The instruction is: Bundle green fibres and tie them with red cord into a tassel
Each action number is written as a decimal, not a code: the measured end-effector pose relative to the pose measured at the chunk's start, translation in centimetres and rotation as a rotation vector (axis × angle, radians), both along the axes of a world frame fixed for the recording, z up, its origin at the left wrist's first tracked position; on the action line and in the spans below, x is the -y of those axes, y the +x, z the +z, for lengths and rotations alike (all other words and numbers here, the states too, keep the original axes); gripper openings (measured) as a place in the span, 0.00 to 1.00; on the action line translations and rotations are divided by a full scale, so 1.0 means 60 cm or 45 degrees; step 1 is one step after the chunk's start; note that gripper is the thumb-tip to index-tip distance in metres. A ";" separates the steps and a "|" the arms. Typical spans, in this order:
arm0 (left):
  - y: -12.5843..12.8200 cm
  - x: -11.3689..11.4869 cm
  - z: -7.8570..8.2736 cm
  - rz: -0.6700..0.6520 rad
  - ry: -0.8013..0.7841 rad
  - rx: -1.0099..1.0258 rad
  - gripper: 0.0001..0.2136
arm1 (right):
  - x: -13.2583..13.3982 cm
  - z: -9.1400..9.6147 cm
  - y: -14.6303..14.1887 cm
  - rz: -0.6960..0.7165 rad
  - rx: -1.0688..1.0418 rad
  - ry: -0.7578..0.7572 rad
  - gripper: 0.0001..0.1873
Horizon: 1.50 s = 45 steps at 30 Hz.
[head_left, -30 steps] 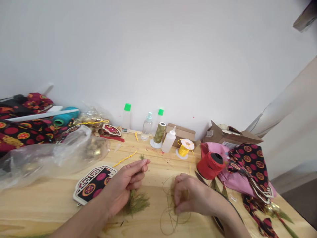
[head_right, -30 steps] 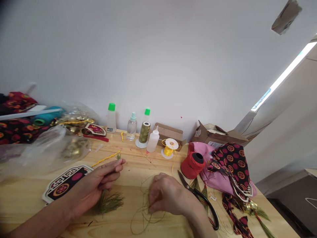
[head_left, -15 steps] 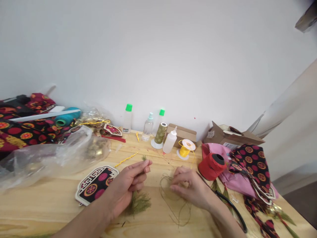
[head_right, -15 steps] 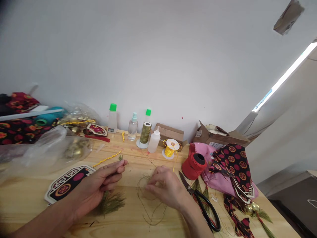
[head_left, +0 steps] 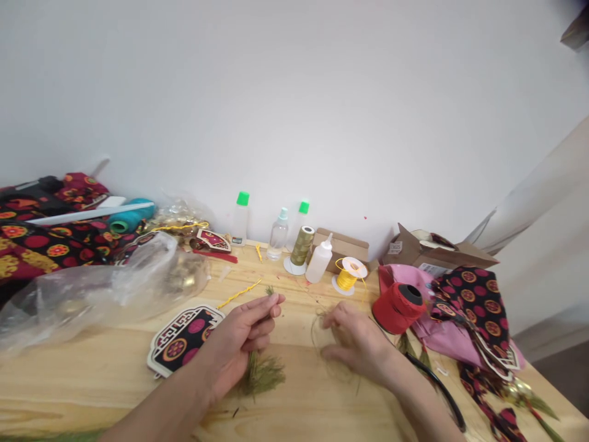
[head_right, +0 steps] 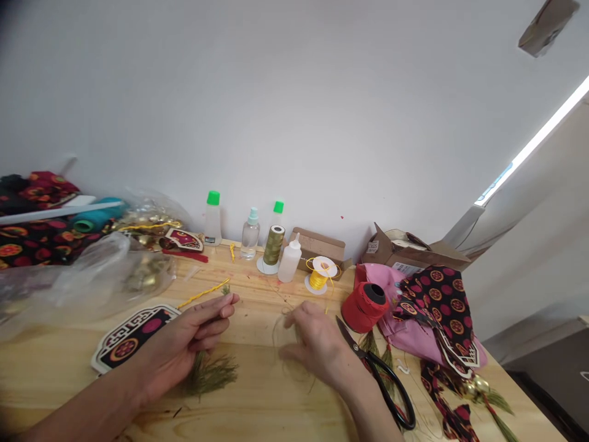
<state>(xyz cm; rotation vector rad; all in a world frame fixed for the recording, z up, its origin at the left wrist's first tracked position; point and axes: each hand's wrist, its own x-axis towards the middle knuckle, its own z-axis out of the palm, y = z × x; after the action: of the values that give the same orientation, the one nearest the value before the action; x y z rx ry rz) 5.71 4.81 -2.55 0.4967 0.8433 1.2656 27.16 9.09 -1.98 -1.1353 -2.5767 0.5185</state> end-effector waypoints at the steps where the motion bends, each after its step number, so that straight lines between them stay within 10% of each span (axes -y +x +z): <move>1: 0.000 0.001 0.001 0.001 0.003 0.001 0.06 | -0.006 -0.005 0.001 -0.048 -0.025 0.047 0.15; 7: 0.003 0.002 -0.001 -0.031 -0.004 0.000 0.06 | -0.025 -0.008 0.002 -0.155 -0.220 0.210 0.03; 15: 0.001 -0.001 -0.002 -0.025 0.000 -0.007 0.06 | 0.009 -0.001 -0.027 0.281 -0.117 0.044 0.06; 26: 0.004 0.001 -0.005 -0.027 0.008 -0.044 0.06 | 0.015 -0.018 -0.075 0.130 0.307 0.395 0.03; 45: 0.033 0.009 -0.009 0.078 -0.052 -0.367 0.09 | 0.028 -0.023 -0.082 -0.331 -0.780 -0.295 0.11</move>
<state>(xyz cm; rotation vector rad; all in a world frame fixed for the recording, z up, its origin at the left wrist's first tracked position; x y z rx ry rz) 7.69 4.25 -3.12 0.6338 1.1310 1.2471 22.22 7.41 -3.34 -1.1357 -1.8537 0.9452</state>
